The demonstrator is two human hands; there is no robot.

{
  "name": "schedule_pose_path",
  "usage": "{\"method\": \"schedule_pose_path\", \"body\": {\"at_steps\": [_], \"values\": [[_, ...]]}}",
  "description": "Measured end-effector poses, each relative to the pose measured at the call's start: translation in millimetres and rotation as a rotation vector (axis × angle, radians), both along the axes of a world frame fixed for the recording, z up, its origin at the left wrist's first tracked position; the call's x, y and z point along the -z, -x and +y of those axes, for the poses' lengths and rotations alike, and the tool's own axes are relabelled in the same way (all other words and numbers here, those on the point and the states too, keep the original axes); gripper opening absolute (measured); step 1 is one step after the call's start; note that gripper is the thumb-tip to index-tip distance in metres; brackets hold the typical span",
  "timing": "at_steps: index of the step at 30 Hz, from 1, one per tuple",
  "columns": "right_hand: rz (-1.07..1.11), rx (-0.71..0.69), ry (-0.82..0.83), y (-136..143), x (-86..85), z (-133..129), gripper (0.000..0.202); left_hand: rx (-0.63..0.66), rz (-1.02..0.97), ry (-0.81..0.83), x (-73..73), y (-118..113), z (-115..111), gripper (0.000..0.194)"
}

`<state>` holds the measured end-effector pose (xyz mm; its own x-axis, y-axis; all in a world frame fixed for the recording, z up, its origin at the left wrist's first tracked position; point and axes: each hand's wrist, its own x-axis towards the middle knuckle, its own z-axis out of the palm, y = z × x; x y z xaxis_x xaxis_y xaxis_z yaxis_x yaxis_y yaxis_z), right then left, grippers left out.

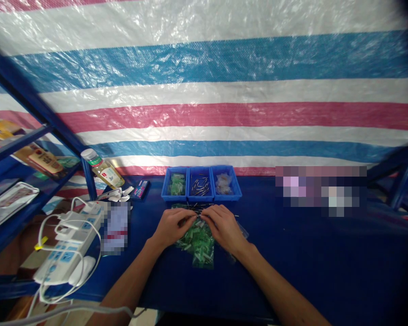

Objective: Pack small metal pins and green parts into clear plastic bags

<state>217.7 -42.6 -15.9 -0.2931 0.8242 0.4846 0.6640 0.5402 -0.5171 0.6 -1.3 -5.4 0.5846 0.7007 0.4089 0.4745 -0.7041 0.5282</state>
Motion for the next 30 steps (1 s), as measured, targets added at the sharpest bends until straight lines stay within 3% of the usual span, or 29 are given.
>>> {"method": "schedule_pose_path", "body": {"at_steps": [24, 27, 30], "values": [[0.029, 0.046, -0.015, -4.9, -2.3, 2.2, 0.014, -0.038, -0.013, -0.001, 2.4, 4.0, 0.6, 0.018], [0.048, 0.083, -0.035, -10.4, -2.5, 3.8, 0.016, -0.126, -0.039, -0.017, 0.2, -1.8, 2.7, 0.02], [0.083, 0.171, -0.063, -24.5, -6.6, 6.6, 0.019, -0.334, -0.099, -0.068, -6.0, -11.1, 9.7, 0.02]]}}
